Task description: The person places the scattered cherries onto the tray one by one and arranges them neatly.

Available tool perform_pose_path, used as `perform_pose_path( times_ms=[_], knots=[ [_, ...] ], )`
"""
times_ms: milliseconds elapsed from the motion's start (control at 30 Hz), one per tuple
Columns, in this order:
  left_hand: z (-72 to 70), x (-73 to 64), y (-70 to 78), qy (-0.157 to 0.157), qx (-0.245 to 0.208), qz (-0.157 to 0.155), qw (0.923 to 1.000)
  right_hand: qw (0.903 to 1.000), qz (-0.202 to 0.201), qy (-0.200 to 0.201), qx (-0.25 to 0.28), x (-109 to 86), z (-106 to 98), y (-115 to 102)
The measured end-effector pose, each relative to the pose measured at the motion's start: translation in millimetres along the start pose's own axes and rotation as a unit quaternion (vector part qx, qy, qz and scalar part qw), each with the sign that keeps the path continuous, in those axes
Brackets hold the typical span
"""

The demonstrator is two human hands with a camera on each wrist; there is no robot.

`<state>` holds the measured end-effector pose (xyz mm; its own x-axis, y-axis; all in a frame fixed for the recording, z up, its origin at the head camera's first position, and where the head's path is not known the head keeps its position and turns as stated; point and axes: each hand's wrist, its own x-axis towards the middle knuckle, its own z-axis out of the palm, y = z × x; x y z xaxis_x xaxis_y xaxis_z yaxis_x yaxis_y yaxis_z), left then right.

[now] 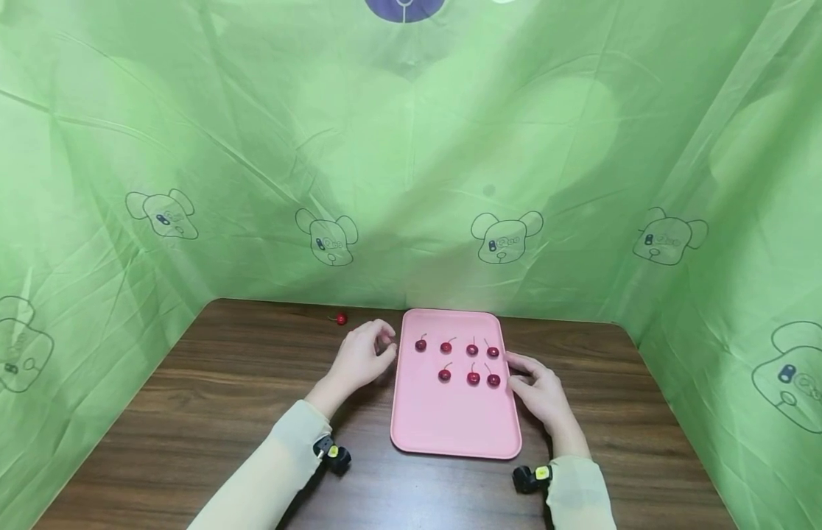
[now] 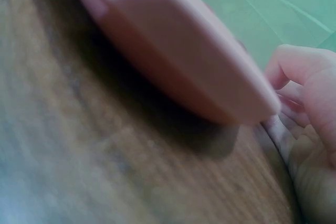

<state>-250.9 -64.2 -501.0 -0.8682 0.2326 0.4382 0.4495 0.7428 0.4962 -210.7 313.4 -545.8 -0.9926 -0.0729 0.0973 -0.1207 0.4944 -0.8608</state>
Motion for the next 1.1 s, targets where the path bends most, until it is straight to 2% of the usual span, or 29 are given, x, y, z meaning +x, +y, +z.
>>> perform_pose_path(
  times_ms=[333, 433, 700, 800, 933, 1100],
  knots=[
    [-12.0, -0.6, -33.0, 0.046, 0.022, -0.021, 0.9985, 1.0, 0.005, 0.002, -0.001, 0.3, 1, 0],
    [-12.1, 0.0, -44.6, 0.052, 0.023, -0.041, 0.9975, 1.0, 0.005, 0.002, -0.006, 0.2, 1, 0],
    [-18.9, 4.4, -75.9, 0.066, 0.019, -0.122, 0.9901, 0.9999, 0.012, 0.002, -0.008, 0.3, 0, -1],
    [-23.1, 7.4, -85.6, 0.058, 0.016, -0.151, 0.9867, 0.9998, 0.015, 0.001, -0.009, 0.0, 1, -1],
    [-29.2, 12.9, -96.1, 0.031, 0.022, -0.186, 0.9818, 0.9999, 0.009, 0.001, -0.011, -0.1, 1, -1],
    [-35.5, 19.1, -103.3, 0.008, 0.031, -0.2, 0.9793, 0.9999, 0.011, 0.002, -0.009, -0.3, 1, -3]
  ],
)
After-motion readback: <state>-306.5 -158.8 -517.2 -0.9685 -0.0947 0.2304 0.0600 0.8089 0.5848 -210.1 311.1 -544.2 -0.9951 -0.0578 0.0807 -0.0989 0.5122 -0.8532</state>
